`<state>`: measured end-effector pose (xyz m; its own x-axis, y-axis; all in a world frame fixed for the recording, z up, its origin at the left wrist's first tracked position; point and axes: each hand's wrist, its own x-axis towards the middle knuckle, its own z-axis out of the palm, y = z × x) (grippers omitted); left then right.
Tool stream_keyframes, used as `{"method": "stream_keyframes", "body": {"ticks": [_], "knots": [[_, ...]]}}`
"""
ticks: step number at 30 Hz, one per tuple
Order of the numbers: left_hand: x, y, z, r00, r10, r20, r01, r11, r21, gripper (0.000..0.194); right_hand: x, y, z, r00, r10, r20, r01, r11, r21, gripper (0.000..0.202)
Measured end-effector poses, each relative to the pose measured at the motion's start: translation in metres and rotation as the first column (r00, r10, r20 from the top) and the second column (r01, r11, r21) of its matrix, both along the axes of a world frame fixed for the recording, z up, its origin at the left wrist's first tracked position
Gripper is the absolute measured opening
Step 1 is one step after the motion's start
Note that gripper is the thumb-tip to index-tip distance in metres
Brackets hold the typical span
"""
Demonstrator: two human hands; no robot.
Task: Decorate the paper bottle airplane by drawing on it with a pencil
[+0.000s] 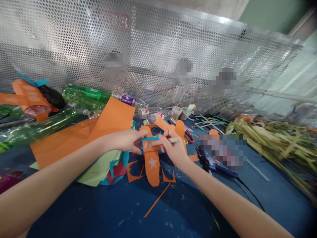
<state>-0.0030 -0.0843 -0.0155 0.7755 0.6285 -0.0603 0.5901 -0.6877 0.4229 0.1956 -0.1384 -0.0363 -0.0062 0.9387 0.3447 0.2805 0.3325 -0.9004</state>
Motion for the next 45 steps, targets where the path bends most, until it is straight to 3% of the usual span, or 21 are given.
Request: {"method": "stream_keyframes", "body": {"ticks": [6, 11, 22, 35, 45], "knots": [[0.0011, -0.0005, 0.0004, 1.0, 0.019, -0.021, -0.019, 1.0, -0.009, 0.057, 0.0011, 0.0014, -0.005, 0.999, 0.048, 0.009, -0.048, 0.999, -0.002, 0.026], [0.0003, -0.0005, 0.0007, 1.0, 0.02, -0.024, -0.02, 1.0, -0.004, 0.058, 0.0003, 0.0013, -0.0042, 1.0, 0.008, -0.003, -0.008, 1.0, 0.003, 0.026], [-0.0002, 0.0009, -0.0013, 0.999, 0.027, -0.031, -0.027, 1.0, -0.005, 0.053, 0.0005, 0.0016, -0.0053, 0.999, 0.044, 0.008, -0.044, 0.999, 0.003, 0.026], [-0.0001, 0.0005, -0.0002, 0.999, 0.016, -0.031, -0.017, 1.0, -0.017, 0.061, 0.0004, 0.0006, -0.0019, 1.0, -0.019, 0.017, 0.018, 1.0, 0.012, 0.027], [0.0004, 0.0025, -0.0019, 1.0, 0.011, -0.021, -0.011, 1.0, 0.004, 0.057, 0.0013, 0.0018, -0.0056, 0.999, 0.037, 0.036, -0.037, 0.999, 0.009, 0.026]]}}
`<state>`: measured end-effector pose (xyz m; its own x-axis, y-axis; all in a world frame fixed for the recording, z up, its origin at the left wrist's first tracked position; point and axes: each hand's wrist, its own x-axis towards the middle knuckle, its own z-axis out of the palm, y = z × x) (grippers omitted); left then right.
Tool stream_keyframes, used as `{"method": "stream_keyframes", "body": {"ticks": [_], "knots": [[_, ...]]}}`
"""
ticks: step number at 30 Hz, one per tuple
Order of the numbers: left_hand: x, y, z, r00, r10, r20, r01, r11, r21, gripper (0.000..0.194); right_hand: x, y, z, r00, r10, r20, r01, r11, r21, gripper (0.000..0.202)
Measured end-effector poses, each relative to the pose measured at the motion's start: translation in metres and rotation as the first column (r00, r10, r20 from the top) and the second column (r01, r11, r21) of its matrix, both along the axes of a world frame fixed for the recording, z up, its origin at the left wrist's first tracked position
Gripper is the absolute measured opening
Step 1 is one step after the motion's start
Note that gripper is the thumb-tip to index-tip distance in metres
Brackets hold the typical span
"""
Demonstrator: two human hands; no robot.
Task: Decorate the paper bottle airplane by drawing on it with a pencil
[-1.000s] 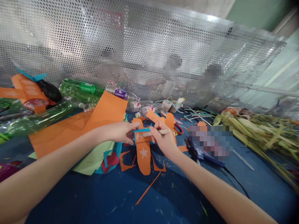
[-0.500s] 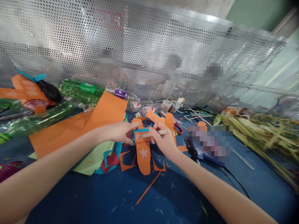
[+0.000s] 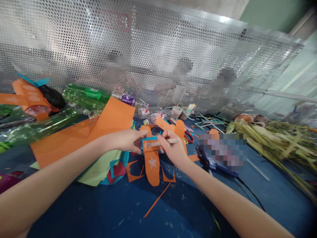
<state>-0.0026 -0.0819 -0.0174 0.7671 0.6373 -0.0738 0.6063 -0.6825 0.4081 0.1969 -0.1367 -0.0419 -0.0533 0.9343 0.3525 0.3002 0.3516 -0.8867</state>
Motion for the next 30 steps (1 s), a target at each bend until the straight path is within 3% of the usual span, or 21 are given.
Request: {"method": "stream_keyframes", "body": {"ticks": [30], "knots": [[0.0012, -0.0033, 0.0036, 1.0, 0.006, -0.009, -0.006, 1.0, -0.007, 0.054, 0.0006, 0.0, 0.0025, 1.0, -0.018, -0.014, 0.018, 1.0, -0.011, 0.027]]}}
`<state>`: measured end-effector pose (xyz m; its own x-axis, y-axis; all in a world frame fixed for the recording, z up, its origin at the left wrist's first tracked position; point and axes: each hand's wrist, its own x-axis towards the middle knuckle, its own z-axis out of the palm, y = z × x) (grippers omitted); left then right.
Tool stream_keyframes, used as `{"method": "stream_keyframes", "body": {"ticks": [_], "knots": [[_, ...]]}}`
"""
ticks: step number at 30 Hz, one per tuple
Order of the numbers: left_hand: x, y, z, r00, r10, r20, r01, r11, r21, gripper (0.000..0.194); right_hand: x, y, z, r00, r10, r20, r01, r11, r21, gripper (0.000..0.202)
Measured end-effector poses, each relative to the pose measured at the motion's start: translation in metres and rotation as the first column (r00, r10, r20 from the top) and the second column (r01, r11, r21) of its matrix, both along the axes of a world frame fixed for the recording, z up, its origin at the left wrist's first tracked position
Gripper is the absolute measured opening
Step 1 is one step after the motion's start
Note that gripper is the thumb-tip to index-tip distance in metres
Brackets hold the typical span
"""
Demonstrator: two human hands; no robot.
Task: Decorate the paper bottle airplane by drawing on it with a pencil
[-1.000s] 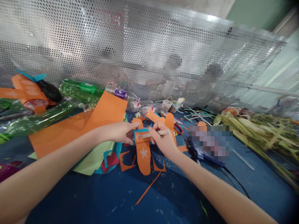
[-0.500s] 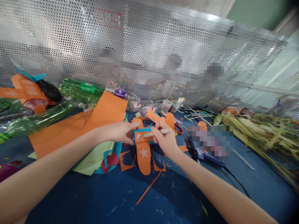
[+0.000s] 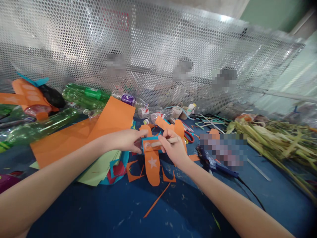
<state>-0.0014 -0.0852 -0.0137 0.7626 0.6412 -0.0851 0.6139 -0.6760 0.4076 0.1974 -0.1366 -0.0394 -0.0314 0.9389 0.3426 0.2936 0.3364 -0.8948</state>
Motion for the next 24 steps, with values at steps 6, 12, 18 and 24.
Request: {"method": "stream_keyframes", "body": {"ticks": [6, 12, 18, 24], "knots": [[-0.0018, 0.0015, -0.0025, 1.0, -0.008, 0.011, 0.008, 1.0, 0.0, 0.053, -0.0002, -0.0005, 0.0007, 1.0, 0.006, -0.02, -0.006, 1.0, -0.004, 0.027], [-0.0006, -0.0009, 0.0004, 1.0, 0.012, -0.004, -0.012, 1.0, -0.006, 0.06, -0.0005, -0.0005, 0.0016, 1.0, -0.011, -0.02, 0.011, 1.0, -0.015, 0.026], [-0.0004, -0.0022, 0.0021, 1.0, 0.006, 0.0, -0.006, 1.0, -0.016, 0.057, 0.0013, 0.0005, 0.0005, 0.999, -0.043, -0.023, 0.043, 0.999, 0.006, 0.026], [-0.001, -0.001, 0.001, 1.0, 0.004, 0.007, -0.004, 1.0, -0.017, 0.058, 0.0012, 0.0005, 0.0003, 0.999, -0.045, -0.003, 0.045, 0.999, 0.014, 0.026]]}}
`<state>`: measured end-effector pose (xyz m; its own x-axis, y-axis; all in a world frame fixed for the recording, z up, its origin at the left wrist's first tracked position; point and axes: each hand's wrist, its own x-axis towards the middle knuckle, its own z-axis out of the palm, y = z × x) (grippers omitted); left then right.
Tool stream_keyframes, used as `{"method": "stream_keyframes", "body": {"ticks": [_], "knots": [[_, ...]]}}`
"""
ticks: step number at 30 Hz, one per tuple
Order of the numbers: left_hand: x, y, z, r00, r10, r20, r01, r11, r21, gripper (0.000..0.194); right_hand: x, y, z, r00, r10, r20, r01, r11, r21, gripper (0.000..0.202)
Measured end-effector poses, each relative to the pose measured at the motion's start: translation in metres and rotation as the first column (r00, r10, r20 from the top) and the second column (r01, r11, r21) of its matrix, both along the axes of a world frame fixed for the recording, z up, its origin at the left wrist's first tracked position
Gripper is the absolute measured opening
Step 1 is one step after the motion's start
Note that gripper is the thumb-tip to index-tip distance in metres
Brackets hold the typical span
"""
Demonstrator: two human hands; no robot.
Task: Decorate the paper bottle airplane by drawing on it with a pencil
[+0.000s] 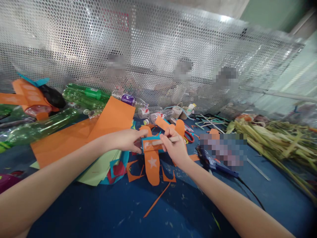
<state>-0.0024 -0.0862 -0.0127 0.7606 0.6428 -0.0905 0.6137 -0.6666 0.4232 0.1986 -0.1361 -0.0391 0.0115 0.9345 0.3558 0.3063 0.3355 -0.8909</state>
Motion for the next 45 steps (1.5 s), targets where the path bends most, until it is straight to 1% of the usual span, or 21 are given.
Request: {"method": "stream_keyframes", "body": {"ticks": [3, 8, 16, 24, 28, 33, 38, 41, 45], "knots": [[0.0002, 0.0001, 0.0005, 1.0, 0.0, -0.008, 0.001, 1.0, 0.012, 0.059, -0.001, -0.0006, 0.0017, 1.0, 0.015, 0.004, -0.015, 1.0, -0.013, 0.026], [0.0012, -0.0012, 0.0022, 0.999, 0.014, -0.031, -0.014, 1.0, 0.012, 0.058, -0.0021, -0.002, 0.0047, 1.0, 0.001, 0.012, -0.001, 1.0, 0.0, 0.028], [0.0018, -0.0001, 0.0008, 1.0, 0.009, -0.021, -0.009, 1.0, 0.017, 0.058, 0.0, 0.0006, 0.0002, 0.999, 0.011, -0.031, -0.011, 1.0, -0.001, 0.026], [0.0005, 0.0018, -0.0012, 1.0, -0.006, -0.015, 0.007, 1.0, 0.018, 0.057, -0.0011, -0.0017, 0.0022, 1.0, 0.025, -0.018, -0.026, 1.0, -0.017, 0.026], [0.0003, 0.0006, -0.0001, 1.0, -0.004, -0.005, 0.004, 1.0, 0.019, 0.055, -0.0003, -0.0001, 0.0026, 1.0, 0.01, -0.011, -0.01, 1.0, -0.009, 0.025], [0.0009, -0.0009, 0.0005, 1.0, 0.008, -0.029, -0.007, 1.0, 0.024, 0.054, 0.0002, 0.0001, 0.0038, 0.999, 0.01, -0.039, -0.011, 1.0, -0.027, 0.026], [0.0013, -0.0014, 0.0012, 1.0, -0.01, -0.007, 0.01, 1.0, 0.011, 0.053, 0.0005, 0.0003, 0.0029, 0.999, 0.008, -0.041, -0.009, 1.0, -0.025, 0.026], [0.0014, -0.0014, 0.0017, 1.0, -0.026, 0.004, 0.026, 1.0, -0.003, 0.048, 0.0006, 0.0006, 0.002, 0.998, 0.01, -0.061, -0.011, 1.0, -0.02, 0.026], [0.001, -0.0007, 0.0008, 1.0, -0.02, 0.003, 0.02, 1.0, 0.018, 0.048, 0.0006, 0.0001, 0.0024, 1.0, 0.015, -0.017, -0.016, 1.0, -0.025, 0.025]]}}
